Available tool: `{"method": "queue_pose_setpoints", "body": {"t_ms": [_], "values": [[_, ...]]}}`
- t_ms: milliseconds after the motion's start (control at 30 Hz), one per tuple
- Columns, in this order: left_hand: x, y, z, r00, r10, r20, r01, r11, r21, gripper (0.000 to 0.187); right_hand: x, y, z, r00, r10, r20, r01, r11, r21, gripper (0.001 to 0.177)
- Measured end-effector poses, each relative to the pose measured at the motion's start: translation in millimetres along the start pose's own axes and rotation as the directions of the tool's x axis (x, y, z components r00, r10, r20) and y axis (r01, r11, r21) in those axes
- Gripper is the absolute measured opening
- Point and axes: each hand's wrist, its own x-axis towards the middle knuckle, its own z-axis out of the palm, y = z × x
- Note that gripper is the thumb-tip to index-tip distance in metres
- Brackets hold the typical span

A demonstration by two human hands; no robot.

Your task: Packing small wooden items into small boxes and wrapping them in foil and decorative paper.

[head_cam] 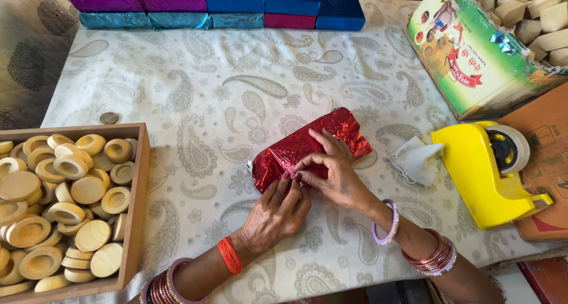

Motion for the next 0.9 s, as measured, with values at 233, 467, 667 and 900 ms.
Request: {"method": "queue_pose_setpoints", "body": {"t_ms": [233,467,667,900], "values": [[0,1,0,1.000,0.000,-0.001,0.000,1.000,0.010,0.029,1,6,1,0.999,-0.031,-0.044,0.028,0.997,-0.073,0.086],[3,-1,-5,1.000,0.011,-0.007,-0.011,1.000,0.008,0.033,24,-9,-15,1.000,0.003,-0.012,-0.003,1.000,-0.014,0.106],[1,-1,-3,1.000,0.006,-0.010,-0.006,1.000,-0.013,0.033,44,-5,-12,1.000,-0.007,-0.014,0.006,0.994,-0.107,0.101],[9,-5,-14,0.999,-0.048,-0.004,0.048,0.991,-0.124,0.029,29,-7,-20,0.953,-0.151,-0.264,0.124,0.985,-0.116,0.065]]}}
